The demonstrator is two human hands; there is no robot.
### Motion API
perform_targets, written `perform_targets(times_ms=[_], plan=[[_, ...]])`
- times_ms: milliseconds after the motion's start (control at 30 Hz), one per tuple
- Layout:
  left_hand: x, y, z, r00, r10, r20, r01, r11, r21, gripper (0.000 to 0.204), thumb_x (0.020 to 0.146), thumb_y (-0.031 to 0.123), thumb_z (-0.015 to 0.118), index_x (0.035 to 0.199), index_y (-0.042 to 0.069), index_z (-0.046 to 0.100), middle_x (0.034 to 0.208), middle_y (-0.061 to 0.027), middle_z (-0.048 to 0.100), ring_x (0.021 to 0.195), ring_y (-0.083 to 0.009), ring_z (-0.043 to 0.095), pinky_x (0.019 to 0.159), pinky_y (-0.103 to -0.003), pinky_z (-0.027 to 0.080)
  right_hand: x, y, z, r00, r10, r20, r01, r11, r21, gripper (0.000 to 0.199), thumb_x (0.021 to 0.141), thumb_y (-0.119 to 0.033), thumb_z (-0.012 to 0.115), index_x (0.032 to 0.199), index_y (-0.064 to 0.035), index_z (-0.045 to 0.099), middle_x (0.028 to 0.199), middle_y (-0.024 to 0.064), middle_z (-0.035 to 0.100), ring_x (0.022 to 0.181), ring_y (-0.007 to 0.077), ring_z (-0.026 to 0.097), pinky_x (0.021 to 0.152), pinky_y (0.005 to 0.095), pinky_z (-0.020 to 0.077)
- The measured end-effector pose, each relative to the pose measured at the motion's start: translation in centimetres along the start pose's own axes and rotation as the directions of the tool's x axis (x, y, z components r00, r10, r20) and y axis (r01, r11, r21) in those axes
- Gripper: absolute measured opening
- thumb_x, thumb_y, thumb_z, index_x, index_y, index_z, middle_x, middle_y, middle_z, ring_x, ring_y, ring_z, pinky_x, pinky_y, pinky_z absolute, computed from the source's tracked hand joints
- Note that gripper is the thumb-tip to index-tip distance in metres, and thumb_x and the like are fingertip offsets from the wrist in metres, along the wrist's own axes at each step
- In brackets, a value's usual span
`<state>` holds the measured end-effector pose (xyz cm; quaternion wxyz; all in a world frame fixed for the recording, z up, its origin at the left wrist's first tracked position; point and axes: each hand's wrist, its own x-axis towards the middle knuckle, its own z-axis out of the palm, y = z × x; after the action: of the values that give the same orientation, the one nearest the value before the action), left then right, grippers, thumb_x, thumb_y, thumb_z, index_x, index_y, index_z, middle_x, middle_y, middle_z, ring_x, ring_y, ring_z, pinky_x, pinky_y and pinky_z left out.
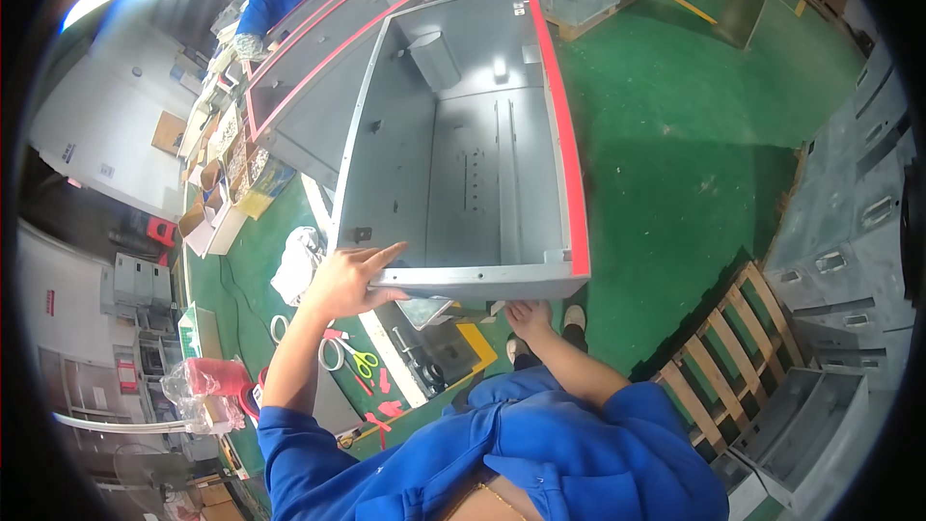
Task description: Applying red adhesive tape to the edges of metal cabinet enclosures on an assembly line.
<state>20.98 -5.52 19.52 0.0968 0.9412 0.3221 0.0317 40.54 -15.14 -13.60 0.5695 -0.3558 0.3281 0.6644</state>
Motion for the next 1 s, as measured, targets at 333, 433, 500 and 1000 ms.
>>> perform_targets(times_ms=[333, 433, 500, 1000], plan=[[-0.2, 1.5, -1.1, 0.996, -0.061, 0.069, 0.063, 0.998, -0.030, 0.064, 0.072, 0.050, 0.063, 0.113, 0.001, 0.053, 0.066, -0.0154, 0.062, 0.061, -0.0319, 0.061, 0.058, -0.037, 0.049, 1.5, 0.9, 2.4, 1.000, 0.006, -0.020, -0.004, 0.992, 0.129, 0.062, 0.077, -0.056, 0.043, 0.115, -0.0079, 0.046, 0.119, 0.0129, 0.045, 0.113, 0.0283, 0.041, 0.095, 0.0469, 0.0328], [-1.5, 3.7, 0.8, 0.991, -0.036, 0.130, 0.040, 0.999, -0.031, 0.081, 0.073, 0.055, 0.060, 0.123, -0.005, 0.039, 0.067, -0.0168, 0.062, 0.057, -0.0333, 0.061, 0.055, -0.038, 0.049, 0.1, -1.2, 0.6, 0.996, -0.083, 0.037, 0.081, 0.995, 0.051, 0.061, 0.076, -0.057, 0.043, 0.116, -0.0105, 0.048, 0.116, 0.0121, 0.047, 0.109, 0.0277, 0.044, 0.093, 0.0485, 0.0347], [-0.9, 7.4, 0.5, 0.951, -0.102, 0.292, 0.147, 0.980, -0.136, 0.083, 0.071, 0.040, 0.069, 0.127, -0.008, 0.030, 0.077, -0.0187, 0.062, 0.066, -0.0345, 0.063, 0.063, -0.039, 0.052, 0.5, -5.0, -2.9, 0.939, -0.006, 0.344, -0.093, 0.959, 0.269, 0.059, 0.077, -0.056, 0.042, 0.116, -0.0118, 0.048, 0.113, 0.0109, 0.049, 0.105, 0.0277, 0.046, 0.092, 0.0487, 0.0350], [15.8, -7.5, -0.6, 0.815, 0.580, 0.012, -0.573, 0.802, 0.170, 0.095, 0.050, 0.041, 0.075, 0.132, 0.014, 0.037, 0.123, -0.0140, 0.049, 0.124, -0.0293, 0.034, 0.106, -0.049, 0.016, -8.8, -25.7, -1.0, 0.813, -0.582, 0.016, 0.499, 0.683, -0.533, 0.053, 0.079, -0.048, 0.043, 0.115, -0.0098, 0.050, 0.112, 0.0118, 0.051, 0.104, 0.0270, 0.048, 0.091, 0.0462, 0.0362]])
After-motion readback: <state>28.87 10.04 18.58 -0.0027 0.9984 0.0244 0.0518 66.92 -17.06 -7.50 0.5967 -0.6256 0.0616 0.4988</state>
